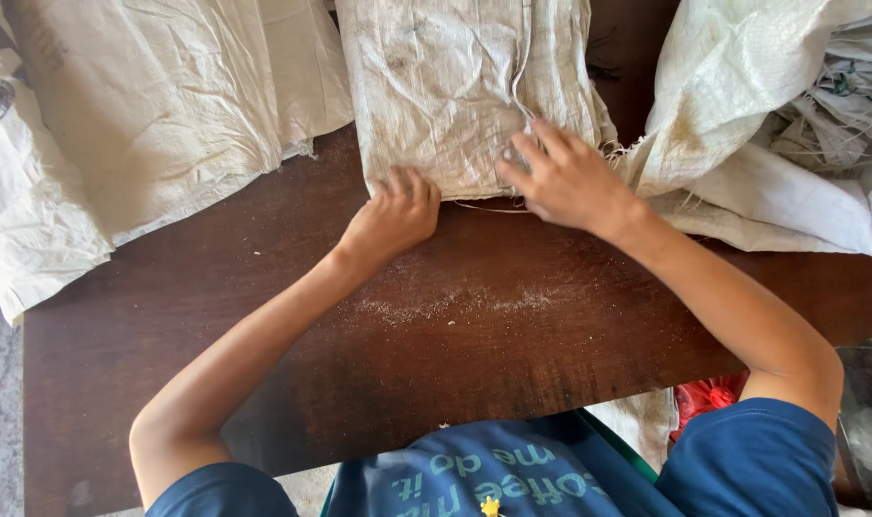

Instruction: The person folds several large white woven sacks on a wooden table. They smooth out each sack, fold it into a compact rectangular shape, and place the finished bundle into a larger sack to the right. The process is repeated for multiple sacks throughout the video.

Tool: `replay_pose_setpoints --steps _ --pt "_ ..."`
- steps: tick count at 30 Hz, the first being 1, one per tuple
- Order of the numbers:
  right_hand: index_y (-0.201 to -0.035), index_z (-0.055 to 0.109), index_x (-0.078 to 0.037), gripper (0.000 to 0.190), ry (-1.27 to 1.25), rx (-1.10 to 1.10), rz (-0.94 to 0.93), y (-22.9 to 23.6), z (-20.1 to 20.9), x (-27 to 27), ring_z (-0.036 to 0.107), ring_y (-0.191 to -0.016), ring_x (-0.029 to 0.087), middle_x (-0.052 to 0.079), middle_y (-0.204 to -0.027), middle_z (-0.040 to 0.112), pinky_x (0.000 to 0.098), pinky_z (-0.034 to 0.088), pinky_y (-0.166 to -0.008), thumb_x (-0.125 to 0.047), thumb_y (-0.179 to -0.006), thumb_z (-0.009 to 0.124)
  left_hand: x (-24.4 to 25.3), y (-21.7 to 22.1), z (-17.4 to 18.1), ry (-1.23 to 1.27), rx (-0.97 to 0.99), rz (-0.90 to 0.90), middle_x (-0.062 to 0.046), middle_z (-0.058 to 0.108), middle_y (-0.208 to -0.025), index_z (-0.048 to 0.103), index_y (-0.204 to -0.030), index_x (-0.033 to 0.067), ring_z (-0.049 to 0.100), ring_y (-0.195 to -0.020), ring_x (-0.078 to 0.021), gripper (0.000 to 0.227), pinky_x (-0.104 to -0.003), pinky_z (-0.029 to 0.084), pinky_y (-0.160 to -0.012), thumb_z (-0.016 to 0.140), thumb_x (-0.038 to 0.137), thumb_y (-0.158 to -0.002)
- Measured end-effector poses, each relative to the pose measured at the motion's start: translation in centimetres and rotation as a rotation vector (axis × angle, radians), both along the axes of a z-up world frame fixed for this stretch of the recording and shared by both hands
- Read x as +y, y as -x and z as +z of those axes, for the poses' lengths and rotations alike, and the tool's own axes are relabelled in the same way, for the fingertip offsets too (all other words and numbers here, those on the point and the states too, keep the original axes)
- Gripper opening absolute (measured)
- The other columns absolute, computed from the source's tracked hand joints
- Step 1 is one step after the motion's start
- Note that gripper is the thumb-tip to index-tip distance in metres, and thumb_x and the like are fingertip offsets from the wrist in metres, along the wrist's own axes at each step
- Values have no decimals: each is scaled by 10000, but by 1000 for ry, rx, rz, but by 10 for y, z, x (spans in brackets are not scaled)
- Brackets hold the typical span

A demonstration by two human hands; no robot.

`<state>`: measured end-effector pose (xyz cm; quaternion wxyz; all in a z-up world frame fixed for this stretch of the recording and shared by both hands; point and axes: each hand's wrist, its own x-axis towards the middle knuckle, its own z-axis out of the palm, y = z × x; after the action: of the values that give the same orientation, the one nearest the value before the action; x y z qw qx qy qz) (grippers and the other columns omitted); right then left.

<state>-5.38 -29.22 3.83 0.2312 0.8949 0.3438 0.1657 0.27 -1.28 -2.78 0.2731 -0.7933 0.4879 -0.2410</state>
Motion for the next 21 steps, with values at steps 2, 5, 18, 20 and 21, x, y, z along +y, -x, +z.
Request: replay_pose_setpoints --steps 2,5,18,20,21 --pt "-1343 630 -130 444 -73 -74 22 7 -3 6 625 -1172 410 235 -1309 632 483 570 -948 -94 -912 732 6 -2 3 121 130 -41 -268 682 -1166 595 -1186 -66 708 -1052 -352 219 -459 657 -783 617 25 -989" --pt "-1370 615 -152 442 -40 -139 25 22 -8 14 641 -1179 363 189 -1305 641 435 594 -930 -93 -948 730 23 -1 6 305 451 -71 -244 694 -1127 596 -1203 -82 705 -1013 -353 290 -336 666 -678 632 -119 -917" --pt "-1040 766 -19 162 -182 -239 144 72 -47 41 757 -899 267 151 -994 770 332 654 -689 -104 -902 764 79 71 32 481 833 -104 -136 675 -1136 625 -1128 18 665 -1049 -282 276 -373 648 -799 723 132 -896" --pt "-1068 762 2 151 -255 -58 90 70 -50 41 732 -770 212 157 -958 763 255 609 -569 -13 -919 742 75 85 40 352 755 115 -185 605 -1249 564 -1243 -26 611 -1122 -297 417 -409 624 -808 700 180 -906" --pt "-1068 762 2 151 -254 -62 94 64 -37 43 732 -770 212 157 -958 763 255 609 -569 -13 -919 742 74 91 36 355 749 116 -185 605 -1249 564 -1243 -26 611 -1122 -297 417 -409 624 -808 700 180 -906"
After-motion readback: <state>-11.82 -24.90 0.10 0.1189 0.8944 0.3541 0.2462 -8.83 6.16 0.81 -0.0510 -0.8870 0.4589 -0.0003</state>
